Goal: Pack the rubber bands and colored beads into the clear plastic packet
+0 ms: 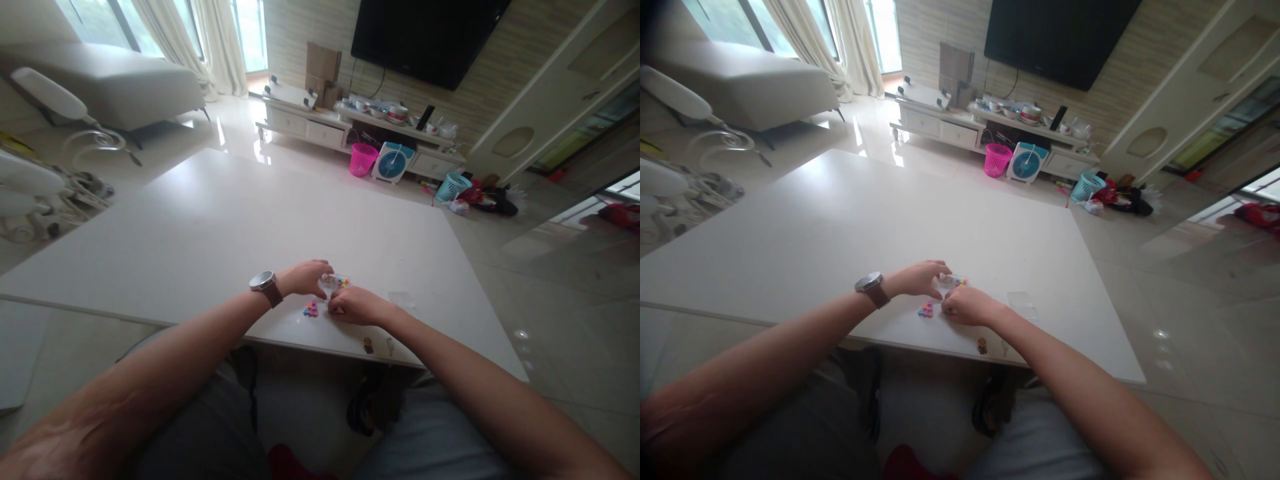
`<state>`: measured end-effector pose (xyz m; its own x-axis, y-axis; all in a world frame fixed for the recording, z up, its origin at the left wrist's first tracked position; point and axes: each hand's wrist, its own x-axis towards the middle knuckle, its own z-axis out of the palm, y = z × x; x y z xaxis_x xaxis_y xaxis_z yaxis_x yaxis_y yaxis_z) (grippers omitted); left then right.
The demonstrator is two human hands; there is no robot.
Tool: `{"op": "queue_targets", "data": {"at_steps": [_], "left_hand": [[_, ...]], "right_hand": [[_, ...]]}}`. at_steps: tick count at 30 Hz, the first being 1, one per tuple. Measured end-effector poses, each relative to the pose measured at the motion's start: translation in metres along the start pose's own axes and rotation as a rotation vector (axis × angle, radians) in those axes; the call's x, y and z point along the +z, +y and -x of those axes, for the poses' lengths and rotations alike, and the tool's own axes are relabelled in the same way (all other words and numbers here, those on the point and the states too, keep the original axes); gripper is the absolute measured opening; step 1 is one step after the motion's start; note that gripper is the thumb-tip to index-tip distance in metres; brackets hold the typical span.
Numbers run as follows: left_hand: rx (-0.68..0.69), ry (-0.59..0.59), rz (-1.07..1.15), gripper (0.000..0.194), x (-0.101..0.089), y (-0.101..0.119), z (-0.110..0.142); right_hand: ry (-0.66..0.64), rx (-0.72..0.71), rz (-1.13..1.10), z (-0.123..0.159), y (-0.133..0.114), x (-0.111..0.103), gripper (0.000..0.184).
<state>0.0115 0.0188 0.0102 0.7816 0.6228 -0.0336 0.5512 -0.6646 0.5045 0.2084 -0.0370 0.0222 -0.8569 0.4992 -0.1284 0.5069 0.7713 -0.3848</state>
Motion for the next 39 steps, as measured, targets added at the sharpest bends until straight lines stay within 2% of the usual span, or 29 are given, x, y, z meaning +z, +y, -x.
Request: {"op": "queue_targets", "data": {"at_steps": [3, 6, 9, 14, 21, 29, 36, 39], "left_hand": [[-0.013, -0.001, 0.010, 0.040, -0.001, 0.001, 0.000], [-0.027, -0.006, 0.011, 0.039, -0.002, 0.002, 0.001], [-0.025, 0.001, 0.009, 0.045, -0.001, 0.001, 0.001], [-0.037, 0.003, 0.006, 0.049, 0.000, 0.000, 0.001], [-0.038, -0.014, 0.007, 0.045, -0.003, 0.004, 0.001], [-0.046, -0.018, -0.008, 0.047, -0.001, 0.002, 0.000], [-0.053, -0.009, -0.017, 0.050, 0.001, 0.000, 0.000], [-0.048, -0.001, -0.018, 0.051, 0.002, 0.000, 0.001]], "right_hand": [[0.135, 0.080, -0.122, 0.006, 0.013, -0.014, 0.011], [0.327, 0.270, -0.173, 0.013, 0.031, -0.025, 0.009], [0.387, 0.353, -0.176, 0.017, 0.044, -0.024, 0.010], [0.358, 0.370, -0.164, 0.016, 0.050, -0.016, 0.015], [0.343, 0.360, -0.135, 0.018, 0.051, -0.018, 0.017], [0.238, 0.317, -0.101, 0.018, 0.047, -0.017, 0.015], [0.297, 0.289, -0.082, 0.019, 0.048, -0.018, 0.015], [0.299, 0.216, -0.094, 0.019, 0.047, -0.016, 0.030]]}}
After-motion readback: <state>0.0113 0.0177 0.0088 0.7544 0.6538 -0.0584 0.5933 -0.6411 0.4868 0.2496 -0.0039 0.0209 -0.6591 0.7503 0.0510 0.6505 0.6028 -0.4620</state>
